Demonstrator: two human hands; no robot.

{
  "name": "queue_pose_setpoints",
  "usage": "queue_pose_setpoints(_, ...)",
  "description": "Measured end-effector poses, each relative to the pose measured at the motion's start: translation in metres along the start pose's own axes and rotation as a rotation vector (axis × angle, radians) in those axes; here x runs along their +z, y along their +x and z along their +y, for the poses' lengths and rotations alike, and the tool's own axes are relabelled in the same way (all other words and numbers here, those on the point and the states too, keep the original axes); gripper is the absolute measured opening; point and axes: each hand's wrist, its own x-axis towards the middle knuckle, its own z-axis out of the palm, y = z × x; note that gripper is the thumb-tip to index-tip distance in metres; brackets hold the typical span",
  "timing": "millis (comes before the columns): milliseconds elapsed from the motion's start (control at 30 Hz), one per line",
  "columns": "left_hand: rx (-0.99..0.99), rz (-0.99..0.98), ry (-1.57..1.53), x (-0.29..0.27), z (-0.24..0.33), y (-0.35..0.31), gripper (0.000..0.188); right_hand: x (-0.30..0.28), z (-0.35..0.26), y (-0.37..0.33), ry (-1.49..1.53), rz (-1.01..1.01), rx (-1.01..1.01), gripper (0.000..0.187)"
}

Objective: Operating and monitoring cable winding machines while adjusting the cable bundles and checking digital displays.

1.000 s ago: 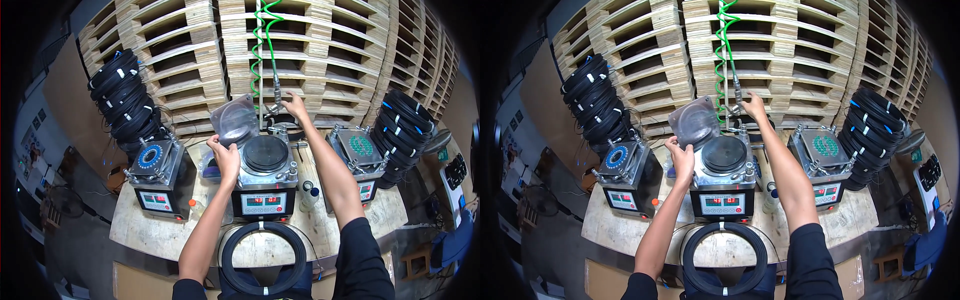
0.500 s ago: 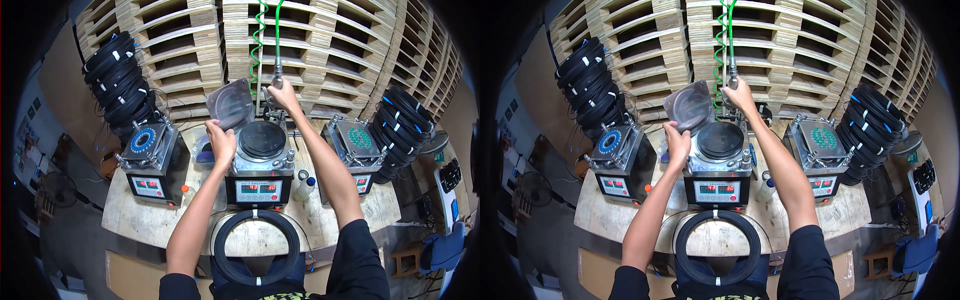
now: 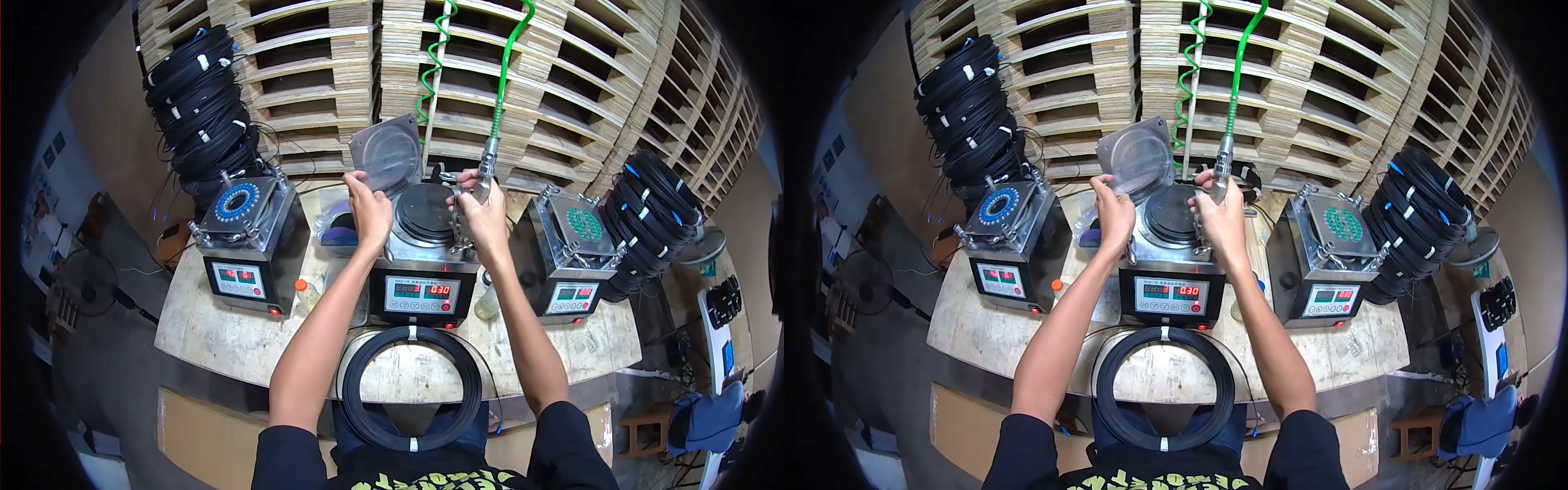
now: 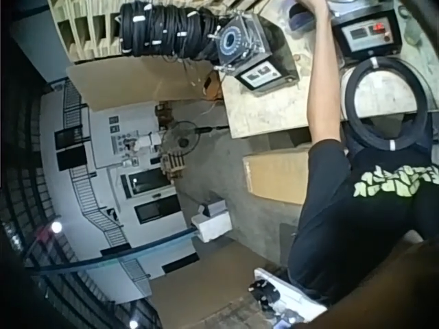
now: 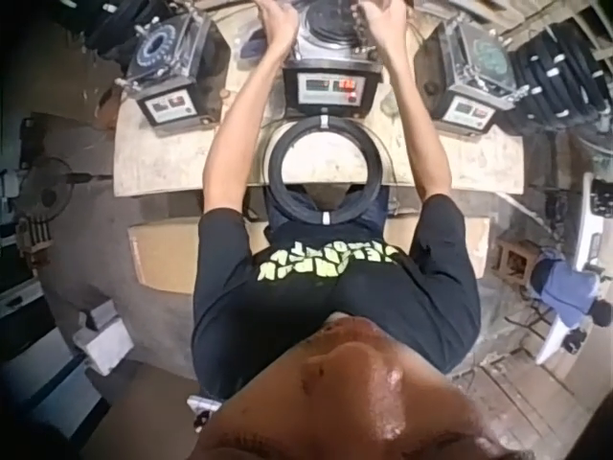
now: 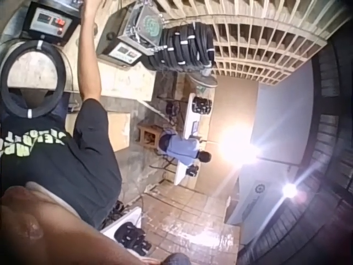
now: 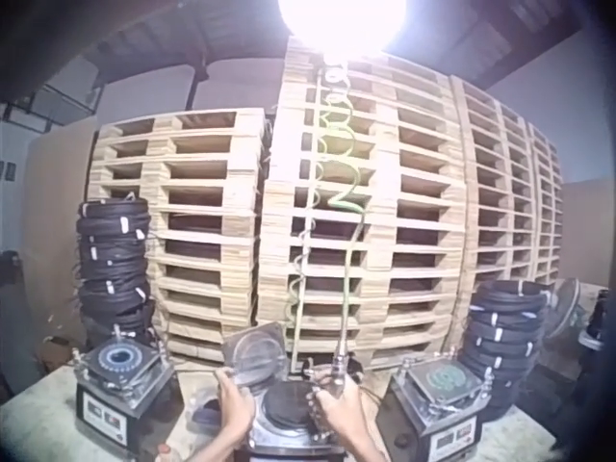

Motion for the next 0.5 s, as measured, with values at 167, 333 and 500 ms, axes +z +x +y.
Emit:
queue_pose_setpoints(167, -0.021, 0.013, -0.010, -0.002, 0.007, -0.002, 0.046, 0.013, 0.014, -0.007, -0.052, 0.069, -0.032, 0.018)
queue_pose_setpoints(333, 0.044, 0.058, -0.026, -0.003, 0.004, -0.002, 0.046, 0.003, -0.002, -0.006, -0.056, 0.063, -0.053, 0.017)
queue_pose_setpoints(500, -0.003, 0.052, -0.069, -0.003, 0.005, -0.002, 0.046, -0.011, -0.007, -0.009, -0.037, 0.125, -0.088, 0.017)
